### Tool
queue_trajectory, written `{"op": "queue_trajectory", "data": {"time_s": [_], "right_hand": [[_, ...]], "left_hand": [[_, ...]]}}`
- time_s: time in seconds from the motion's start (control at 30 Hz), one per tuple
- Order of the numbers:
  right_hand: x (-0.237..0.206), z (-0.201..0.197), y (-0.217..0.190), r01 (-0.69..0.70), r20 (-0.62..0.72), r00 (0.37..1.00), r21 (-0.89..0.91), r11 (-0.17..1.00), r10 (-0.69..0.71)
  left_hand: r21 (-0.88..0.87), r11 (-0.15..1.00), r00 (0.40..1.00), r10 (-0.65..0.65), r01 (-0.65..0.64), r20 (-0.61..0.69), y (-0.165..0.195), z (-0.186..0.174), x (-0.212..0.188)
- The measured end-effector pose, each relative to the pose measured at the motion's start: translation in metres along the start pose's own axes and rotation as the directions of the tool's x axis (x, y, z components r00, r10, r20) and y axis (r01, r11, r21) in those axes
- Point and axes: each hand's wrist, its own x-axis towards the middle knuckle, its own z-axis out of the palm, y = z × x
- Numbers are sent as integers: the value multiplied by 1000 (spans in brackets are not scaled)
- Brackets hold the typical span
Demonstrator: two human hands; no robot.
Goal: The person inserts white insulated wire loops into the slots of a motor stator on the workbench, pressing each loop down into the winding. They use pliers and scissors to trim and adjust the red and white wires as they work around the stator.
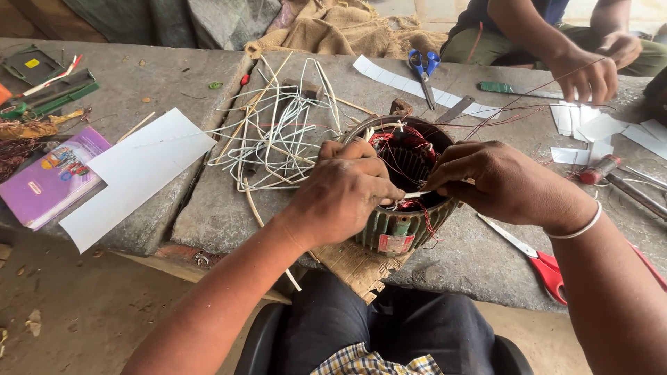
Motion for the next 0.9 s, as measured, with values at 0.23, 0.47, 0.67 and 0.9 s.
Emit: {"op": "queue_trajectory", "data": {"time_s": [0.23, 0.47, 0.67, 0.9], "right_hand": [[6, -3, -14, -29, 34, 999, -5, 1000, 29], [9, 2, -27, -135, 36, 990, -86, 987, 138], [9, 4, -33, -204, 63, 975, -138, 969, 214], [4, 5, -34, -132, -2, 991, -111, 985, 133]], "left_hand": [[27, 988, 979, -157, 155, 133, 9, -3, 12], [183, 962, 893, -257, 201, 370, 11, -7, 28], [169, 961, 720, -275, 218, 637, 3, -20, 68], [207, 965, 692, -260, 160, 674, 1, -18, 78]]}}
